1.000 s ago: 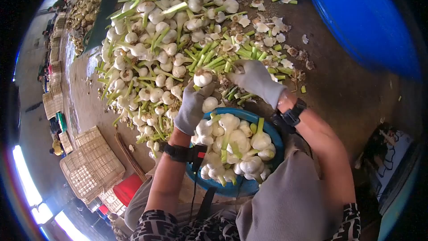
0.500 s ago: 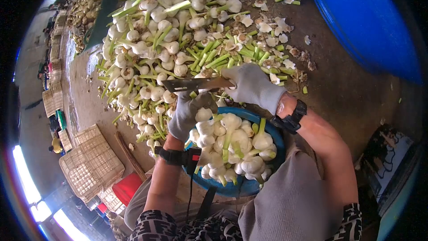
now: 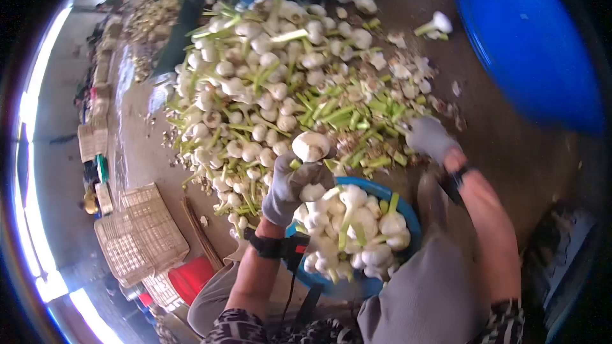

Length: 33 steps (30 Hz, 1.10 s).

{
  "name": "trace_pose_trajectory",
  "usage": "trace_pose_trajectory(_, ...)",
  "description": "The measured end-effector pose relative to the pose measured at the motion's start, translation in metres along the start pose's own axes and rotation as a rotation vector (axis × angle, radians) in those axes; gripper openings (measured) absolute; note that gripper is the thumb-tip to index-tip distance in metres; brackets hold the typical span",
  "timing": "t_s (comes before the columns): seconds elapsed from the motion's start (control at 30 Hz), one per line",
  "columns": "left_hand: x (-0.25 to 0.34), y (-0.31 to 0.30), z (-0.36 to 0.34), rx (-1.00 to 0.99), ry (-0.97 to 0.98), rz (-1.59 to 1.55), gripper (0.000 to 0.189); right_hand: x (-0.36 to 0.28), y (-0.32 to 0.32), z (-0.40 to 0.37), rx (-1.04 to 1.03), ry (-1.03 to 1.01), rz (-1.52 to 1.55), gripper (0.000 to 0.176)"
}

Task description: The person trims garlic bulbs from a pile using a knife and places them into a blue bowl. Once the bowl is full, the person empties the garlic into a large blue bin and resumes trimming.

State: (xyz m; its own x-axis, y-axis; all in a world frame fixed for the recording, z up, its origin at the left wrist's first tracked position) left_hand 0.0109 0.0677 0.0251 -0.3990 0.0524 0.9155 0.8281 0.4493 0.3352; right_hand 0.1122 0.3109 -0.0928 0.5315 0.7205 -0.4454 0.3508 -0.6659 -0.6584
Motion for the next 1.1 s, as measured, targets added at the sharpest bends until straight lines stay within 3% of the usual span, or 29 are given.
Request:
trace_pose_trajectory(0.03,0.006,-0.004,-0.004,0.023,0.052,-0.030,0.032,0.013,0.002,0.003,0.012,0.065,0.052,0.037)
trace_pose_trajectory(0.13,-0.043,-0.046,0.003,0.306,-0.370,-0.087,0.033,0.038,0.019,-0.008,0.054,0.215,0.229,0.041)
trace_pose_trajectory(0.2,0.008,-0.066,0.046,0.414,-0.064,-0.398,0.035,0.039,0.022,-0.009,0.059,0.233,0.317,0.041)
trace_pose_trajectory(0.27,0.100,-0.115,0.108,-0.148,0.050,-0.320,0.036,0.033,0.030,-0.015,0.023,0.225,0.380,0.042)
trace_pose_trajectory(0.3,0.173,-0.089,0.122,-0.116,0.178,0.312,0.037,0.037,0.037,-0.013,0.038,0.224,0.387,0.041)
trace_pose_trajectory(0.33,0.247,-0.063,0.135,0.052,0.280,0.938,0.039,0.040,0.047,-0.008,0.061,0.219,0.398,0.041)
trace_pose_trajectory(0.4,0.282,-0.100,0.175,0.164,0.362,-0.038,0.045,0.027,0.042,-0.017,0.002,0.249,0.394,0.043)
trace_pose_trajectory(0.43,0.279,-0.102,0.179,0.180,0.355,0.841,0.040,0.026,0.042,-0.020,0.000,0.258,0.430,0.044)
trace_pose_trajectory(0.5,0.226,-0.111,0.169,0.179,0.108,2.119,0.045,0.030,0.050,-0.025,-0.021,0.280,0.491,0.045)
trace_pose_trajectory(0.53,0.182,-0.129,0.161,0.449,-0.211,1.841,0.045,0.034,0.053,-0.023,0.028,0.276,0.447,0.045)
trace_pose_trajectory(0.57,0.137,-0.133,0.151,0.362,-0.557,1.878,0.048,0.039,0.058,-0.021,0.015,0.275,0.469,0.044)
trace_pose_trajectory(0.6,0.107,-0.133,0.138,0.287,-0.608,1.776,0.045,0.044,0.060,-0.018,0.003,0.273,0.486,0.043)
trace_pose_trajectory(0.63,0.066,-0.166,0.134,0.391,-0.774,1.630,0.039,0.048,0.061,-0.017,-0.013,0.271,0.500,0.042)
trace_pose_trajectory(0.67,0.055,-0.163,0.120,0.461,-0.538,1.559,0.035,0.045,0.053,-0.020,-0.017,0.251,0.464,0.041)
trace_pose_trajectory(0.77,0.031,-0.170,0.098,0.581,-0.401,1.184,0.036,0.026,0.023,-0.031,-0.001,0.205,0.478,0.038)
trace_pose_trajectory(0.8,0.025,-0.147,0.087,0.637,-0.323,0.817,0.029,0.022,0.021,-0.028,0.011,0.180,0.546,0.037)
trace_pose_trajectory(0.83,0.009,-0.137,0.081,0.502,-0.343,0.604,0.026,0.016,0.019,-0.023,0.024,0.152,0.613,0.036)
trace_pose_trajectory(0.9,-0.018,-0.109,0.071,0.249,-0.207,0.526,0.026,0.000,0.019,-0.005,0.009,0.120,0.647,0.036)
trace_pose_trajectory(0.97,-0.034,-0.058,0.065,0.249,-0.236,-0.002,0.027,-0.024,0.017,0.005,-0.051,0.091,0.609,0.036)
trace_pose_trajectory(1.03,-0.044,-0.023,0.066,0.215,-0.330,0.061,0.024,-0.048,0.015,0.002,-0.156,0.074,0.502,0.036)
trace_pose_trajectory(1.1,-0.060,-0.020,0.071,0.223,-0.441,0.056,0.025,-0.062,0.011,-0.011,0.024,-0.025,0.305,0.035)
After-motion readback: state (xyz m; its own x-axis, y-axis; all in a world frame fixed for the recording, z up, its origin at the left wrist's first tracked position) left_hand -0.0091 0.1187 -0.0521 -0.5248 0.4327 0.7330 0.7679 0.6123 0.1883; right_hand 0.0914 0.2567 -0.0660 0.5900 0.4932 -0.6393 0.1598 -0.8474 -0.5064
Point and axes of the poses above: each hand's wrist, its own z-axis towards the middle knuckle, its own y-axis out of the palm, x = y × z, the point moved 5 cm from there along z, towards the middle knuckle, and after that the axes turned 11 degrees about -x, right-handed, at the moved point
